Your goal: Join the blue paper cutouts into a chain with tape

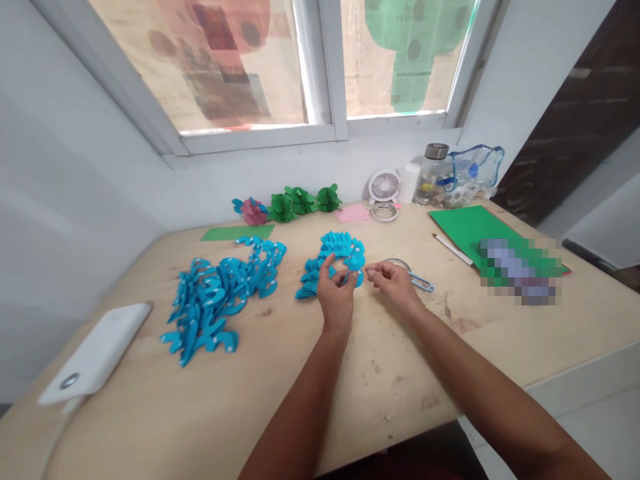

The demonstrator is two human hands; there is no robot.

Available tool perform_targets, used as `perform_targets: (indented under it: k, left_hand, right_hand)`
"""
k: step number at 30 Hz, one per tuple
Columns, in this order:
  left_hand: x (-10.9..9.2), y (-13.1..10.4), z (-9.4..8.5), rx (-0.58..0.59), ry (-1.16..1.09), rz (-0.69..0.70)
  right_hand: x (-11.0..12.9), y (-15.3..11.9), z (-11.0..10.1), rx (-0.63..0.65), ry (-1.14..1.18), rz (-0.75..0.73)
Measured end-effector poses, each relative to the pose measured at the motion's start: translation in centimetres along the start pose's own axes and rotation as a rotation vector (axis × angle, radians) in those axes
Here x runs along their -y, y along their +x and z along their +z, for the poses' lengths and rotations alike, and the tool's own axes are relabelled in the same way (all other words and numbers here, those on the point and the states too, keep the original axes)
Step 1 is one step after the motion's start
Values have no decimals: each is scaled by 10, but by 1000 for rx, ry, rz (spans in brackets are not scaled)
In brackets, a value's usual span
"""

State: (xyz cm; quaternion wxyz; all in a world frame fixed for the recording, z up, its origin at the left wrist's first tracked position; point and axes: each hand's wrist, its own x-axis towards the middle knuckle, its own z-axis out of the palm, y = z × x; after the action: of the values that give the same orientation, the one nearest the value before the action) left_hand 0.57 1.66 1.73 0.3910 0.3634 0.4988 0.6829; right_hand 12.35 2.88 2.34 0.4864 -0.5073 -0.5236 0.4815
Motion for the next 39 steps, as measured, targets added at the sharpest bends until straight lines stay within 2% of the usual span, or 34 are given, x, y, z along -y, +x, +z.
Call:
perform_targets:
  k: [4, 11, 23, 32, 39]
  left_hand:
    - [-1, -2, 1, 34, -11, -20]
    - [-8, -5, 4, 29, 1, -86]
    - [-18, -10, 5, 88, 183, 1]
    - [-16, -11, 5, 61, 284, 64]
    - [-22, -12, 5, 27, 248, 2]
  right_hand:
    - [-3, -1, 3, 43, 18, -28]
    - [-5, 1, 2, -6, -8, -1]
    - [2, -2, 2, -2, 44, 6]
    - [-3, 0, 2, 25, -16, -34]
    - [1, 0, -1, 45, -30, -60]
